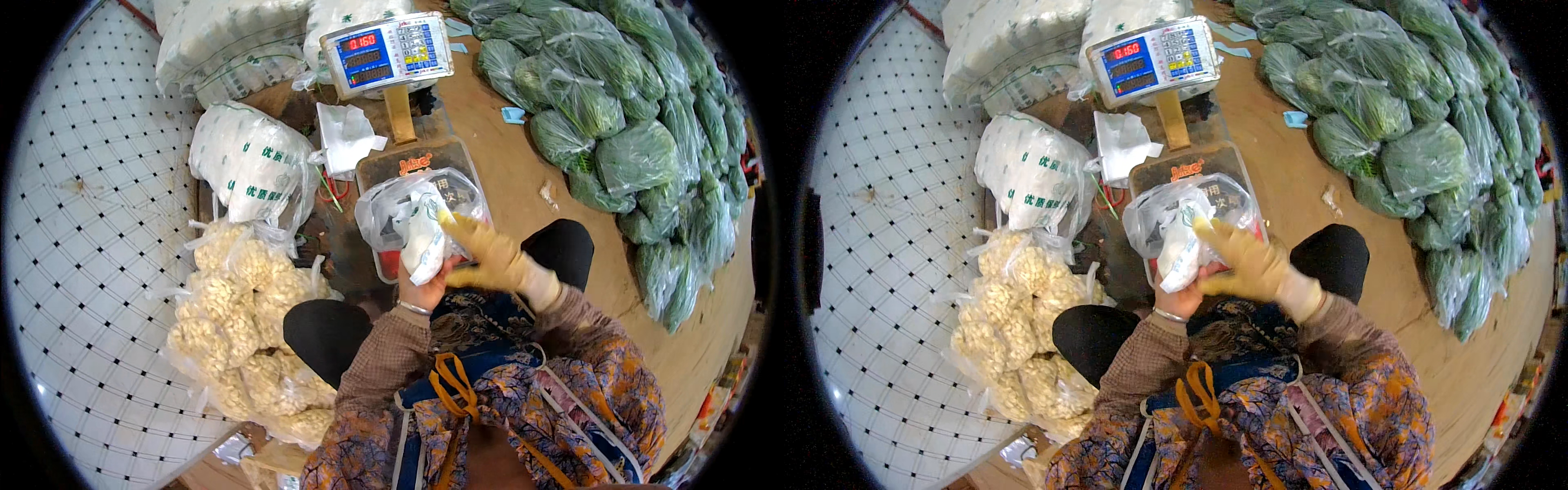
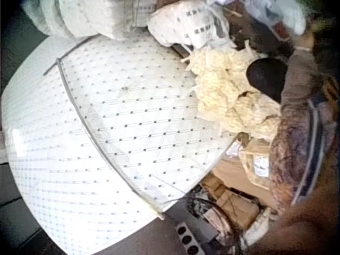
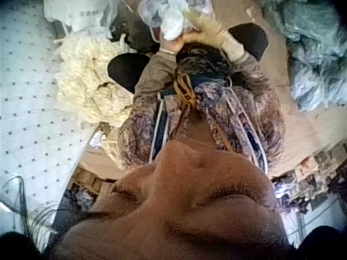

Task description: The person fills plastic bags with peeled garlic cloves from a large pile, uses a scale to weigh them, and cuts open larger bulk bags of garlic using scissors to continue the process.

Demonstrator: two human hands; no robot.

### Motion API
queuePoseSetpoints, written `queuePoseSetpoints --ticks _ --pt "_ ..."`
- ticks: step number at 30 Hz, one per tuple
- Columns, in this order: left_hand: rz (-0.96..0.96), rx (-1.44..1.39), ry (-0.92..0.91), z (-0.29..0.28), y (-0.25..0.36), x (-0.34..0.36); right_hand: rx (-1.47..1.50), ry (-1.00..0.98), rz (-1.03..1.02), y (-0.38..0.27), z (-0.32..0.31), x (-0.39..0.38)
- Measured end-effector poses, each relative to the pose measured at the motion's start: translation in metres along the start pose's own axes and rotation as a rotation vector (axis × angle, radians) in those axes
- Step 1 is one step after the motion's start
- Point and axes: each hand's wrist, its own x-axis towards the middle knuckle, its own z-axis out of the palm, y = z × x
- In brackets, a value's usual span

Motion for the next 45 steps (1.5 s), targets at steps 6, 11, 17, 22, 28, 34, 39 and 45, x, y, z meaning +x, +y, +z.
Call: queuePoseSetpoints --ticks 6,11,17,22,28,34,39,45 --pt "-0.407 0.612 0.18 0.028 0.052 -0.003 0.331 0.159 -0.038 0.036 0.03 0.01" --pt "0.354 2.114 0.537 -0.012 0.14 0.037 0.738 0.139 0.24 0.037 0.027 0.041" --pt "0.608 1.932 0.357 -0.06 0.159 0.084 1.237 0.275 0.304 -0.009 0.006 0.076" --pt "0.851 1.84 0.462 -0.05 0.15 0.086 1.139 0.386 0.201 -0.017 -0.008 0.093" --pt "0.69 1.83 0.511 -0.015 0.146 0.067 1.144 0.471 0.082 -0.017 -0.023 0.098" --pt "0.608 1.841 0.513 -0.022 0.142 0.051 1.246 0.509 0.019 -0.045 -0.041 0.089" --pt "1.124 1.961 0.464 0.029 0.097 0.022 1.25 0.57 -0.051 -0.022 -0.061 0.071" --pt "0.997 1.679 0.024 0.054 0.1 -0.031 1.074 0.292 -0.248 -0.103 -0.018 0.066"
